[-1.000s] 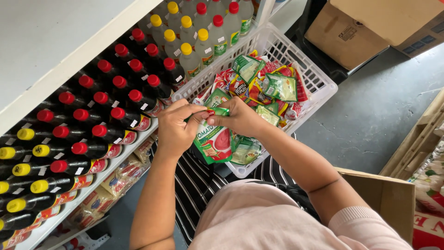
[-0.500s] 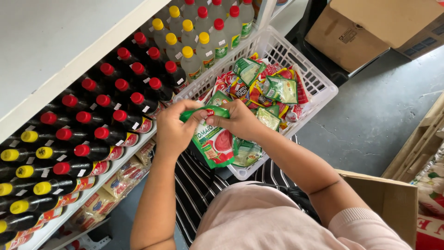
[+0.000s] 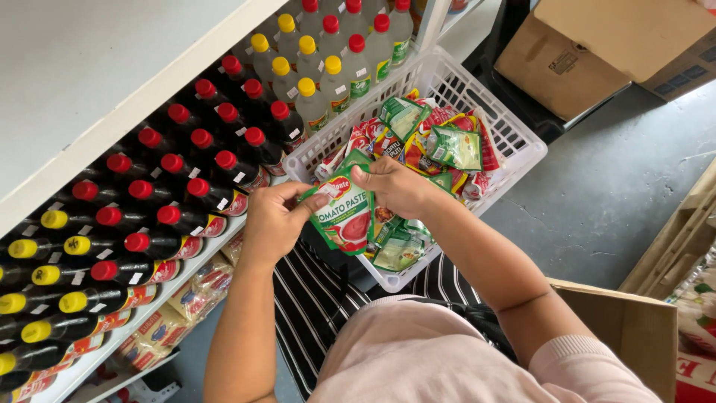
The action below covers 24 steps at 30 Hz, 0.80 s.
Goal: Organize pouches of tomato paste, pineapple tidbits, and soy sauce on a white pantry shelf.
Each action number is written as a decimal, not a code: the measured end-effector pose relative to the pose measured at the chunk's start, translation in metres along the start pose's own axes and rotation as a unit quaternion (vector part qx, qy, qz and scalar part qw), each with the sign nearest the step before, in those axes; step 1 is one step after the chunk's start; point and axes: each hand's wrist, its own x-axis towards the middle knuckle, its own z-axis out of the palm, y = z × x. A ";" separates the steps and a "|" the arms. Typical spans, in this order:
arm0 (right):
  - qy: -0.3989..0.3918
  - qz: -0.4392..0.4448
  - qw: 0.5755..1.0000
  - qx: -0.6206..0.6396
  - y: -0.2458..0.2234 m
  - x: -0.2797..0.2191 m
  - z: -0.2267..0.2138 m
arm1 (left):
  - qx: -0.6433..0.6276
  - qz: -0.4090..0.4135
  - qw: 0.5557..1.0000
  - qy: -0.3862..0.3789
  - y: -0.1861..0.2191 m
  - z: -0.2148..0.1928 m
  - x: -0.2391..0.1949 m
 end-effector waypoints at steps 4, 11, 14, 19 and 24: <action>-0.025 0.003 1.000 0.004 -0.004 0.002 -0.001 | -0.059 -0.029 0.998 -0.016 -0.025 -0.001 0.002; -0.060 -0.008 0.998 0.001 -0.026 0.000 0.013 | -0.248 -0.081 0.964 -0.040 -0.033 -0.010 -0.001; -0.058 -0.038 0.997 -0.038 -0.044 -0.002 0.018 | -0.261 -0.060 0.963 -0.024 -0.029 -0.013 0.000; -0.029 -0.124 0.982 -0.141 -0.091 -0.002 0.018 | -0.228 0.017 0.973 0.008 0.044 -0.030 -0.001; -0.033 -0.218 0.969 -0.109 -0.156 0.009 0.027 | -0.061 -0.003 0.997 0.042 0.127 -0.049 -0.001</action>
